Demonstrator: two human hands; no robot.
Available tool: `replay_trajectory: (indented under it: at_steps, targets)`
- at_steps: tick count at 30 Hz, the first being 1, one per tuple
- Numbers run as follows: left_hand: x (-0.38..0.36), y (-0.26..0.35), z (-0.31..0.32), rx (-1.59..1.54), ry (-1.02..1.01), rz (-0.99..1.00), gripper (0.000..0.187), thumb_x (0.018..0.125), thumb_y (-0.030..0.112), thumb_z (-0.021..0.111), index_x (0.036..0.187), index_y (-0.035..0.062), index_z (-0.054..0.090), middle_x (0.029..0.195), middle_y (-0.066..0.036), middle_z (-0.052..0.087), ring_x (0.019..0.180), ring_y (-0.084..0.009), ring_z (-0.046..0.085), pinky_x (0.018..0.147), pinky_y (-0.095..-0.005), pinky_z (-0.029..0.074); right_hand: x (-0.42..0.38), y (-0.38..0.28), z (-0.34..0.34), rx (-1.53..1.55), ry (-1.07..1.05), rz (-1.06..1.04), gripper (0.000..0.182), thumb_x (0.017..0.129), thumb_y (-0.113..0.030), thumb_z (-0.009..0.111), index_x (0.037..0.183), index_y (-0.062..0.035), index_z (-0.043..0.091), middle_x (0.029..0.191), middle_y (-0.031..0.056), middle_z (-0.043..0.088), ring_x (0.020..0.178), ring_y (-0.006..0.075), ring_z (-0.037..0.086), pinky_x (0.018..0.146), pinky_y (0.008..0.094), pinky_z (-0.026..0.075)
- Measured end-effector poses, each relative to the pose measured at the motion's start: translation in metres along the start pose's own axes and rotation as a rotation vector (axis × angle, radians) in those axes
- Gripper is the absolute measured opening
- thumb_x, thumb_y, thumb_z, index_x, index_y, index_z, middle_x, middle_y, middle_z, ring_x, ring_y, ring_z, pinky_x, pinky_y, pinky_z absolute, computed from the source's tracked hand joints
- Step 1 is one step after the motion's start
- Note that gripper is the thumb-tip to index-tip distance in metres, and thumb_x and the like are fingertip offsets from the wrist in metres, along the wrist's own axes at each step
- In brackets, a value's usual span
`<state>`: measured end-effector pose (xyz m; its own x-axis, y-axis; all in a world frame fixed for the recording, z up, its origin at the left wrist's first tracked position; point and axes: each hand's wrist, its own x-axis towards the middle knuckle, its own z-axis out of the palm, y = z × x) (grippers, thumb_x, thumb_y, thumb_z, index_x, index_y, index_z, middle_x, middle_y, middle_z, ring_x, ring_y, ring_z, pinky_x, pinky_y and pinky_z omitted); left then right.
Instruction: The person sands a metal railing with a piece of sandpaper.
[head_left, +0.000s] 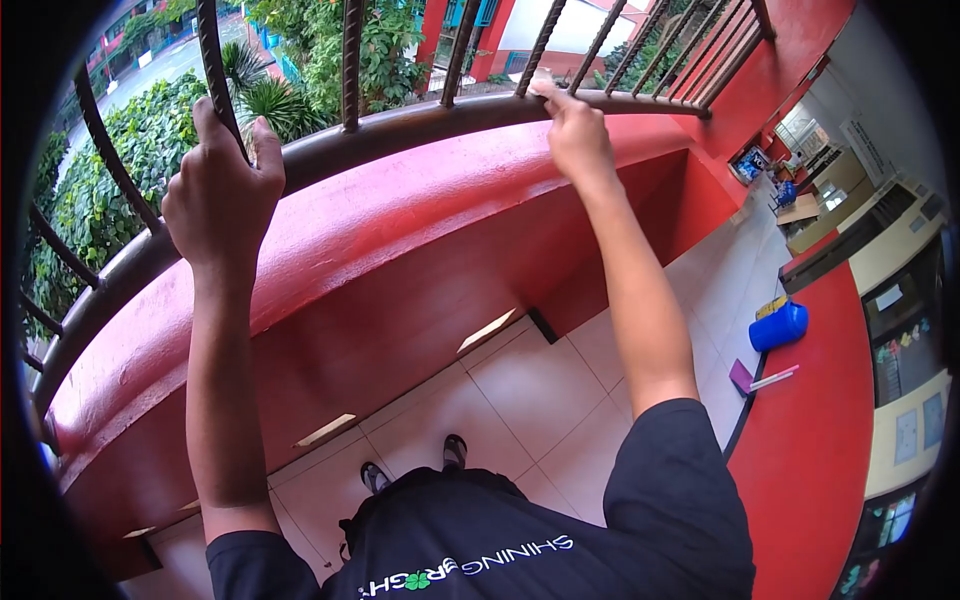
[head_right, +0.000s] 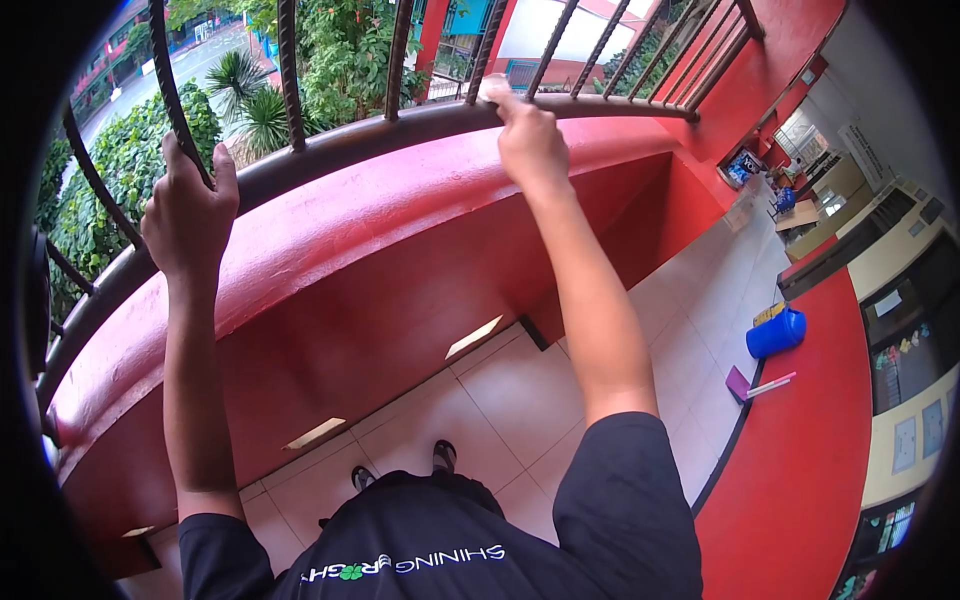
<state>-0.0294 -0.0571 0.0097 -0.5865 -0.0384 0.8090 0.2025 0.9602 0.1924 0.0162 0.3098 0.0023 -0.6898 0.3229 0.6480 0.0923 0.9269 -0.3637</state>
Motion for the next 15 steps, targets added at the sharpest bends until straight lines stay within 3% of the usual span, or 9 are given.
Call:
replay_trajectory:
  at_steps: [2, 4, 6, 7, 8, 10, 14, 15]
  targets:
    - [0.000, -0.002, 0.000, -0.034, -0.010, 0.014, 0.057, 0.097, 0.043, 0.057, 0.135, 0.0003, 0.056, 0.076, -0.021, 0.074, 0.073, -0.0405, 0.075, 0.066, -0.0519, 0.061, 0.024, 0.015, -0.007, -0.057, -0.127, 0.130, 0.031, 0.102, -0.020, 0.052, 0.124, -0.0224, 0.073, 0.113, 0.0234, 0.072, 0.107, 0.0429, 0.068, 0.094, 0.0516, 0.055]
    - [0.002, 0.000, -0.002, -0.027, -0.015, 0.011, 0.058, 0.097, 0.043, 0.056, 0.135, 0.0002, 0.056, 0.077, -0.021, 0.074, 0.073, -0.0405, 0.075, 0.067, -0.0518, 0.061, 0.013, 0.006, 0.000, -0.052, -0.076, 0.162, 0.029, 0.102, -0.021, 0.055, 0.124, -0.0210, 0.074, 0.111, 0.0241, 0.071, 0.107, 0.0428, 0.068, 0.090, 0.0509, 0.054]
    - [0.002, 0.000, -0.001, -0.020, -0.021, -0.007, 0.058, 0.097, 0.043, 0.056, 0.136, 0.0002, 0.056, 0.077, -0.021, 0.074, 0.073, -0.0405, 0.075, 0.067, -0.0518, 0.061, 0.003, 0.016, 0.014, 0.218, 0.029, 0.056, 0.028, 0.102, -0.022, 0.059, 0.126, -0.0198, 0.073, 0.111, 0.0264, 0.070, 0.109, 0.0447, 0.067, 0.090, 0.0503, 0.053]
    - [0.002, -0.001, 0.000, -0.011, -0.018, -0.005, 0.058, 0.097, 0.043, 0.056, 0.136, 0.0006, 0.056, 0.077, -0.021, 0.074, 0.074, -0.0404, 0.075, 0.067, -0.0518, 0.061, 0.018, 0.044, 0.027, 0.253, 0.052, -0.040, 0.028, 0.102, -0.025, 0.061, 0.126, -0.0163, 0.073, 0.097, 0.0224, 0.075, 0.090, 0.0355, 0.074, 0.074, 0.0452, 0.054]
    - [0.002, -0.002, 0.001, -0.004, -0.016, 0.005, 0.058, 0.097, 0.043, 0.056, 0.136, 0.0010, 0.056, 0.077, -0.021, 0.074, 0.074, -0.0403, 0.075, 0.067, -0.0518, 0.061, 0.018, 0.017, -0.005, 0.408, -0.204, 0.319, 0.032, 0.105, -0.028, 0.060, 0.130, -0.0137, 0.071, 0.074, 0.0065, 0.068, 0.063, 0.0165, 0.063, 0.058, 0.0373, 0.050]
    - [0.001, -0.001, 0.000, -0.015, -0.002, 0.015, 0.058, 0.097, 0.043, 0.055, 0.137, 0.0020, 0.057, 0.077, -0.021, 0.074, 0.074, -0.0403, 0.075, 0.067, -0.0521, 0.061, 0.023, 0.017, -0.024, 0.753, -0.262, 0.463, 0.031, 0.107, -0.030, 0.058, 0.128, -0.0111, 0.069, 0.065, -0.0075, 0.048, 0.052, 0.0053, 0.041, 0.049, 0.0293, 0.040]
    - [0.000, -0.001, 0.000, -0.024, 0.005, 0.004, 0.055, 0.097, 0.043, 0.055, 0.135, 0.0031, 0.057, 0.075, -0.021, 0.074, 0.073, -0.0408, 0.075, 0.066, -0.0525, 0.061, -0.002, 0.016, -0.048, 1.210, -0.134, 0.610, 0.016, 0.107, -0.030, 0.057, 0.114, -0.0158, 0.061, 0.073, -0.0091, 0.046, 0.059, 0.0059, 0.043, 0.054, 0.0286, 0.043]
    - [0.000, -0.001, -0.001, -0.020, 0.014, 0.016, 0.053, 0.097, 0.043, 0.054, 0.132, 0.0033, 0.056, 0.074, -0.020, 0.073, 0.072, -0.0412, 0.075, 0.065, -0.0527, 0.061, -0.010, 0.016, -0.052, 1.208, -0.132, 0.609, 0.016, 0.107, -0.030, 0.057, 0.114, -0.0158, 0.061, 0.073, -0.0091, 0.046, 0.059, 0.0059, 0.043, 0.054, 0.0286, 0.043]
